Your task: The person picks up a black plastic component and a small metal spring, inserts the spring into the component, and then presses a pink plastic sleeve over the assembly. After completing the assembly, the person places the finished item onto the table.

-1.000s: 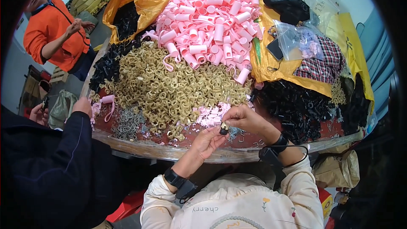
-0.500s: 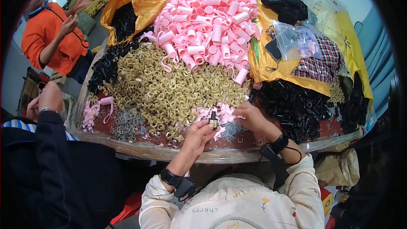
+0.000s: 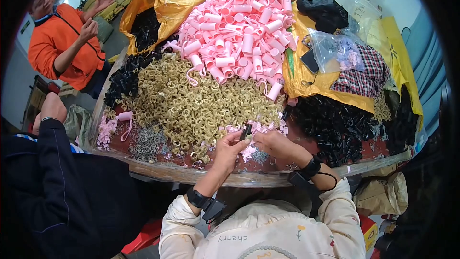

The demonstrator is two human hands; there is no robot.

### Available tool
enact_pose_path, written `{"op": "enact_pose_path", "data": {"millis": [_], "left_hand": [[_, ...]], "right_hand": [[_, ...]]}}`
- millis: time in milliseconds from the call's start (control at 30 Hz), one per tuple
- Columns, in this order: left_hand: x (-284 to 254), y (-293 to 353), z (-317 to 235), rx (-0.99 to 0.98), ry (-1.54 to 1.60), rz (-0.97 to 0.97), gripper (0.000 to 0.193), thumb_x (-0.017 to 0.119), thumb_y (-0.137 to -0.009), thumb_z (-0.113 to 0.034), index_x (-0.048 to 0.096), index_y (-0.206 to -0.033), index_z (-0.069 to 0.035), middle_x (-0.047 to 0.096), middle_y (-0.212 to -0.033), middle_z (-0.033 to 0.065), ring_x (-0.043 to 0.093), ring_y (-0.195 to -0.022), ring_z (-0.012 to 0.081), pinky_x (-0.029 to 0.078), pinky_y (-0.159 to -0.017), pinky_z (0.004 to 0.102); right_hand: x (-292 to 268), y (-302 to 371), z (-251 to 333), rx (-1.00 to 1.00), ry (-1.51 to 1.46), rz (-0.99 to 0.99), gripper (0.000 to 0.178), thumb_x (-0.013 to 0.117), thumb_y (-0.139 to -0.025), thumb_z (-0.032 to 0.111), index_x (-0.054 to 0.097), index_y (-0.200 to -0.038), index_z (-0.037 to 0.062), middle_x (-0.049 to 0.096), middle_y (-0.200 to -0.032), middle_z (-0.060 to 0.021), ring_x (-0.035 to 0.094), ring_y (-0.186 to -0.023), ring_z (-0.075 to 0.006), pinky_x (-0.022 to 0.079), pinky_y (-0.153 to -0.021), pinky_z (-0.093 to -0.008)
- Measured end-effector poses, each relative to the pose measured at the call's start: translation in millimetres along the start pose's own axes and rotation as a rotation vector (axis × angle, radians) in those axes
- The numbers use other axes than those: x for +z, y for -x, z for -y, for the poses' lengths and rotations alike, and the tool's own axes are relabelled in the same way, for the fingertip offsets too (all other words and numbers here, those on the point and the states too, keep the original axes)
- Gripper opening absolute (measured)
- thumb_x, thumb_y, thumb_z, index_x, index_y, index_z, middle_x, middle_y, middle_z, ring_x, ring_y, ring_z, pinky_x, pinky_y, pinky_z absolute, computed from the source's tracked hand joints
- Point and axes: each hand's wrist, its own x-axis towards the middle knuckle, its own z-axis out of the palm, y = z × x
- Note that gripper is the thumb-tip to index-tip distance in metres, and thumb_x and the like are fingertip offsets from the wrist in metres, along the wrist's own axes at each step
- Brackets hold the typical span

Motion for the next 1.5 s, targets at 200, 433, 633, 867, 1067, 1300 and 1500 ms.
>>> {"op": "enact_pose_path", "data": {"millis": [200,433,633,867,1067,1300,1500], "left_hand": [[2,2,-1,-0.108,0.107,0.048,0.025,0.062,-0.072,-0.001,0.056,-0.097,0.001,0.06,-0.086,0.0061,0.058,-0.07,0.0104,0.048,-0.061,0.019],[1,6,-2,-0.249,0.25,0.11,0.022,0.059,-0.075,0.0,0.055,-0.097,0.001,0.06,-0.086,0.0065,0.06,-0.077,0.014,0.051,-0.067,0.0222],[6,14,-11,-0.309,0.31,0.146,0.019,0.057,-0.078,-0.004,0.055,-0.096,0.001,0.06,-0.088,0.0078,0.06,-0.08,0.0165,0.051,-0.069,0.0221],[6,18,-7,-0.347,0.304,0.264,0.019,0.053,-0.082,-0.011,0.054,-0.097,0.001,0.06,-0.089,0.0094,0.06,-0.08,0.0166,0.05,-0.07,0.0231],[11,21,-14,-0.359,0.25,0.325,0.021,0.053,-0.082,-0.013,0.054,-0.098,0.002,0.06,-0.088,0.0089,0.06,-0.078,0.0154,0.05,-0.069,0.0232],[-12,-8,-6,-0.193,0.048,0.226,0.024,0.054,-0.081,-0.011,0.053,-0.101,0.002,0.06,-0.087,0.0077,0.06,-0.075,0.0142,0.05,-0.067,0.0227],[-3,-12,-10,-0.117,0.037,0.175,0.027,0.055,-0.08,-0.008,0.051,-0.104,0.002,0.06,-0.087,0.0078,0.06,-0.072,0.0141,0.05,-0.065,0.0223]], "right_hand": [[-12,3,10,0.007,-0.411,-0.071,0.01,0.056,-0.077,0.009,0.051,-0.08,0.0012,0.048,-0.057,-0.0078,0.047,-0.051,-0.0151,0.037,-0.047,-0.0263],[-2,5,14,0.107,-0.662,-0.217,0.008,0.057,-0.077,0.008,0.053,-0.079,0.0014,0.048,-0.058,-0.0042,0.042,-0.051,-0.0108,0.036,-0.047,-0.0238],[10,6,21,0.04,-0.535,-0.449,0.009,0.059,-0.075,0.008,0.056,-0.082,0.0021,0.05,-0.063,-0.0047,0.046,-0.052,-0.0139,0.036,-0.046,-0.0248],[1,14,19,-0.27,-0.06,-0.527,0.018,0.063,-0.068,0.009,0.058,-0.085,0.0043,0.051,-0.066,-0.0069,0.051,-0.058,-0.0218,0.04,-0.052,-0.0298],[-3,17,15,-0.371,-0.009,-0.528,0.023,0.062,-0.066,0.007,0.058,-0.088,0.0028,0.051,-0.065,-0.0079,0.05,-0.055,-0.0235,0.04,-0.051,-0.0312],[-24,-28,-63,0.188,0.161,-0.75,0.02,0.06,-0.072,0.018,0.057,-0.084,0.0028,0.056,-0.072,-0.0137,0.054,-0.06,-0.0289,0.042,-0.054,-0.0367],[-24,-67,-91,0.619,0.246,-0.517,0.032,0.063,-0.067,0.029,0.056,-0.083,0.0022,0.058,-0.079,-0.0183,0.057,-0.072,-0.0324,0.043,-0.06,-0.0396]]}}
